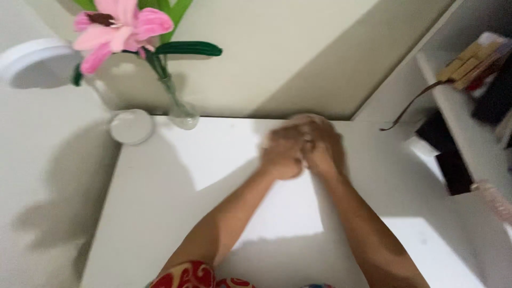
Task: Wiping a white desk surface with a cloth.
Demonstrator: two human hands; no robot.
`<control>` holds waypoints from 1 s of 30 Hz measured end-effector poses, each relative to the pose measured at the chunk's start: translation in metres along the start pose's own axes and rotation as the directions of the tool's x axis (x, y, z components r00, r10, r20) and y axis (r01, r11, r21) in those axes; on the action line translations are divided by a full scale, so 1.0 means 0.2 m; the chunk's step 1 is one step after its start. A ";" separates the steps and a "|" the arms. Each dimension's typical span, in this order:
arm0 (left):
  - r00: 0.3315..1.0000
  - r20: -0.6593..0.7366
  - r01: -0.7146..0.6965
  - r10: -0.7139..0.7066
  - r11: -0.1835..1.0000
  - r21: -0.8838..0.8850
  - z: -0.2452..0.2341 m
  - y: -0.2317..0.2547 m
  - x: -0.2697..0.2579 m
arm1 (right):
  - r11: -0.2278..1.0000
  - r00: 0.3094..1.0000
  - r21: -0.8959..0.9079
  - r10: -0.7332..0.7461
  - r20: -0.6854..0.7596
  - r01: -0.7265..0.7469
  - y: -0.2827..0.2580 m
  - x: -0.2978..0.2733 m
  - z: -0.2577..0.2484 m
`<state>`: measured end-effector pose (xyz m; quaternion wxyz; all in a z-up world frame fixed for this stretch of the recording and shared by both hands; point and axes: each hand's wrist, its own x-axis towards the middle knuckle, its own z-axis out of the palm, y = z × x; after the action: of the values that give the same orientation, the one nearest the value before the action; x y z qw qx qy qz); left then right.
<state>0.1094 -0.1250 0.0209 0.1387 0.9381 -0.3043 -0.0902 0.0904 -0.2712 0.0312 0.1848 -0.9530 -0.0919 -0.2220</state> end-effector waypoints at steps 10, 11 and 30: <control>0.888 0.049 0.439 -0.457 0.875 0.206 -0.14 -0.43 -0.92 | 0.978 0.865 0.171 -0.191 0.464 0.124 -0.91 -0.08 0.33; 0.879 0.180 0.408 -0.441 0.892 0.194 -0.20 -0.32 -0.94 | 0.966 0.865 0.196 -0.240 0.441 0.168 -0.86 -0.16 0.30; 0.922 -0.183 0.348 -0.340 0.938 0.008 0.02 -0.49 -0.69 | 0.976 0.921 -0.051 -0.183 0.344 0.213 -0.67 0.08 0.41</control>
<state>0.0523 0.0322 -0.0012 0.1286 0.9838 -0.1231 -0.0227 0.1031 -0.1155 0.0117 0.1011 -0.9698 -0.2084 -0.0769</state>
